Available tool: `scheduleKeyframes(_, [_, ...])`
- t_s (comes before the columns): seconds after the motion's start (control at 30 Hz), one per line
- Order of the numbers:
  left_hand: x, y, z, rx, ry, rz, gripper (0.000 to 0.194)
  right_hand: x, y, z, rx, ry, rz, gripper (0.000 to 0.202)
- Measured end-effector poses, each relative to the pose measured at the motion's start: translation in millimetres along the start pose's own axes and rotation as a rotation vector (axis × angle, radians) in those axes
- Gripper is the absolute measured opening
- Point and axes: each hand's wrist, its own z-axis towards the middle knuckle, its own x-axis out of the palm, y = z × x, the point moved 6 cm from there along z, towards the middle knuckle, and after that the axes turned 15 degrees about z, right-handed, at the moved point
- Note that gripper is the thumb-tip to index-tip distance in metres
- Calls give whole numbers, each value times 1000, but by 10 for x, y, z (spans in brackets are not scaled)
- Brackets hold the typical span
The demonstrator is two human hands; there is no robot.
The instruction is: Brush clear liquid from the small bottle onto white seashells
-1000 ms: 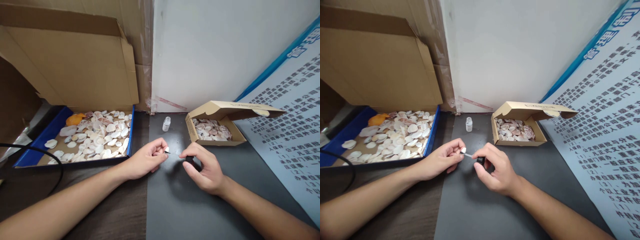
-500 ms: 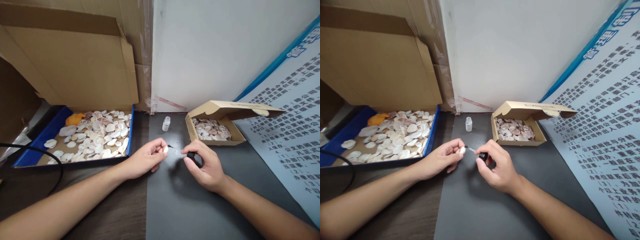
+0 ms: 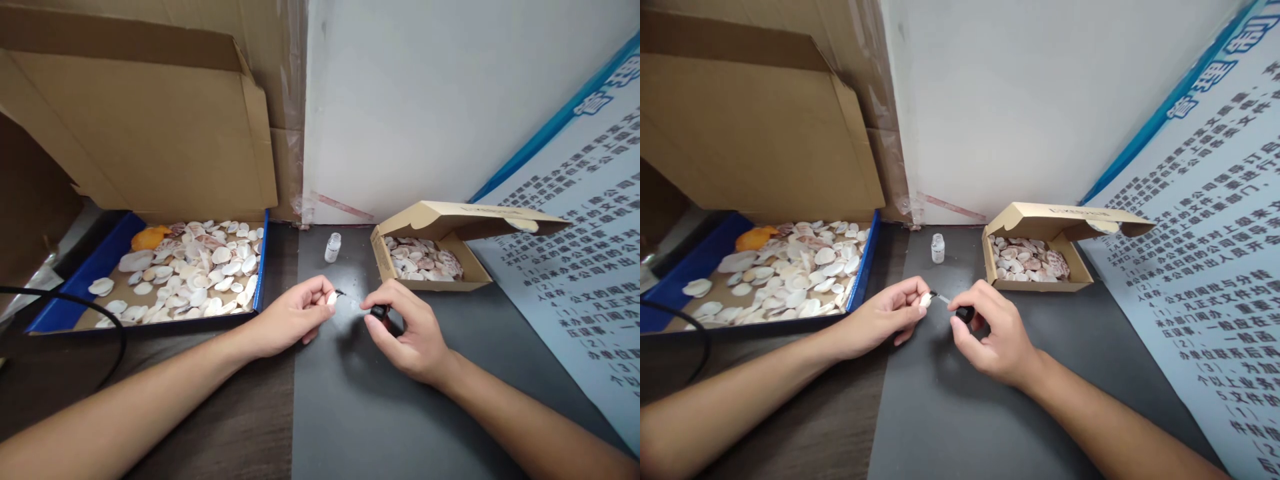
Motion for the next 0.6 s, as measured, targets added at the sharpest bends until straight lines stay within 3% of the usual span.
scheduleKeyframes(0.2, [8,8,-2,-1,7,0,40,18,18,0,-24,34,30,15])
scheduleKeyframes(0.6, [-1,10,-3,13,-1,7,35,-24,-10,-12,6,-38,12,14])
